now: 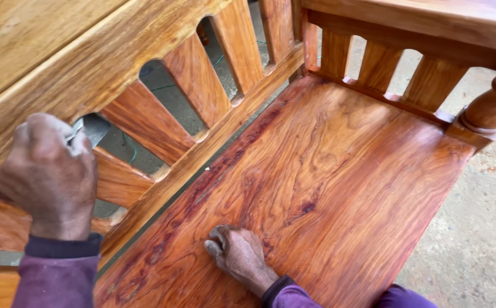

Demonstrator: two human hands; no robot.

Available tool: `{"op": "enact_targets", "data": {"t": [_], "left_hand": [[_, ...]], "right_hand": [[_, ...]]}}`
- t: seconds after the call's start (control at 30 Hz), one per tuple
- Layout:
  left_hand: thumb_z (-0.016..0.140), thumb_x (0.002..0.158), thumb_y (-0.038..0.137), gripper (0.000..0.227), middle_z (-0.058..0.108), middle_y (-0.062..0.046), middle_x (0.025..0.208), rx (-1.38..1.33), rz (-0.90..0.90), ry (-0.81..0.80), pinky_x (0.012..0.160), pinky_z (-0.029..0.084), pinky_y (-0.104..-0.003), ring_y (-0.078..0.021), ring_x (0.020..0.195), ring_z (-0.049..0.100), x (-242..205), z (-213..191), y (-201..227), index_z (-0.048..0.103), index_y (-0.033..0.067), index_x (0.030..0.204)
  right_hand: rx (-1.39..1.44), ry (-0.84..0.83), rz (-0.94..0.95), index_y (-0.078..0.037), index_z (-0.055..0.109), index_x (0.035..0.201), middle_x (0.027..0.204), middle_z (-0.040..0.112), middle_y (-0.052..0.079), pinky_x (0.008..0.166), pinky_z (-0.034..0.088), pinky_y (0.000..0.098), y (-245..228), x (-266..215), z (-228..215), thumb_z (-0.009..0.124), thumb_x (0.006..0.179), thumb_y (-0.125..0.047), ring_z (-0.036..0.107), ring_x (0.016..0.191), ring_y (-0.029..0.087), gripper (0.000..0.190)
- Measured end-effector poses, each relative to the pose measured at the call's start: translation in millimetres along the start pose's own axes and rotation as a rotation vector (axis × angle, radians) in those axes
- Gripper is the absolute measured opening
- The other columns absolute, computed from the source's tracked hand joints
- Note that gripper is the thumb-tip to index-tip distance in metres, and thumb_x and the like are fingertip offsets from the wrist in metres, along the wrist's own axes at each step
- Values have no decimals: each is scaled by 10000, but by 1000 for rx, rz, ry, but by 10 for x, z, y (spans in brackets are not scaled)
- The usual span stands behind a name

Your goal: The person sands the slats of a wooden bench with sandpaper to smooth the surface.

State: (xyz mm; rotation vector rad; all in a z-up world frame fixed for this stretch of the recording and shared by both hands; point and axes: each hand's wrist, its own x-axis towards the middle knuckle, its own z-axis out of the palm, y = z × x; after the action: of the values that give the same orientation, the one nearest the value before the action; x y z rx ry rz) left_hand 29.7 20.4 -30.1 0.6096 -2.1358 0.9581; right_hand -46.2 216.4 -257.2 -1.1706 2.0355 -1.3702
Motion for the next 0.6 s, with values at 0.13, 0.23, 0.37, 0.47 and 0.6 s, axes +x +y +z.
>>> {"op": "enact_targets", "data": {"t": [0.13, 0.23, 0.37, 0.47, 0.6], "left_hand": [[866, 900, 56, 258, 658, -125, 891, -153, -91, -52, 667, 516, -405, -296, 767, 668, -20, 88, -83, 608, 52, 900], [778, 960, 49, 193, 667, -119, 918, -103, 102, -167, 683, 540, -368, -275, 767, 679, 158, 215, -212, 598, 78, 898], [721, 822, 7, 148, 694, -82, 749, -12, 444, -183, 485, 510, -382, -267, 628, 698, 752, -156, 9, 677, 145, 790], [698, 876, 48, 88, 703, -81, 797, 50, 456, -123, 467, 505, -380, -255, 619, 705, 621, 18, -105, 673, 131, 860], [693, 862, 62, 97, 694, -86, 838, 100, 288, -121, 484, 507, -387, -262, 642, 711, 287, 36, -239, 669, 124, 933]], "right_hand": [[27, -43, 43, -101, 721, 961, 931, 733, 129, 736, 564, 469, -41, 34, -63, 716, 894, -278, 711, 873, 349, 190], [9, -31, 24, -97, 717, 945, 929, 726, 136, 731, 559, 483, 22, 5, -36, 711, 901, -276, 701, 862, 363, 184], [-79, -15, -71, -118, 725, 923, 944, 728, 124, 697, 567, 488, 147, 32, 129, 684, 921, -328, 705, 820, 364, 214], [-141, -17, 0, -146, 748, 945, 901, 745, 120, 697, 571, 482, 129, 38, 162, 685, 900, -375, 721, 811, 354, 242], [-142, -29, -33, -138, 757, 977, 905, 752, 132, 709, 575, 473, 139, 33, 185, 700, 884, -379, 728, 828, 356, 264]]}}
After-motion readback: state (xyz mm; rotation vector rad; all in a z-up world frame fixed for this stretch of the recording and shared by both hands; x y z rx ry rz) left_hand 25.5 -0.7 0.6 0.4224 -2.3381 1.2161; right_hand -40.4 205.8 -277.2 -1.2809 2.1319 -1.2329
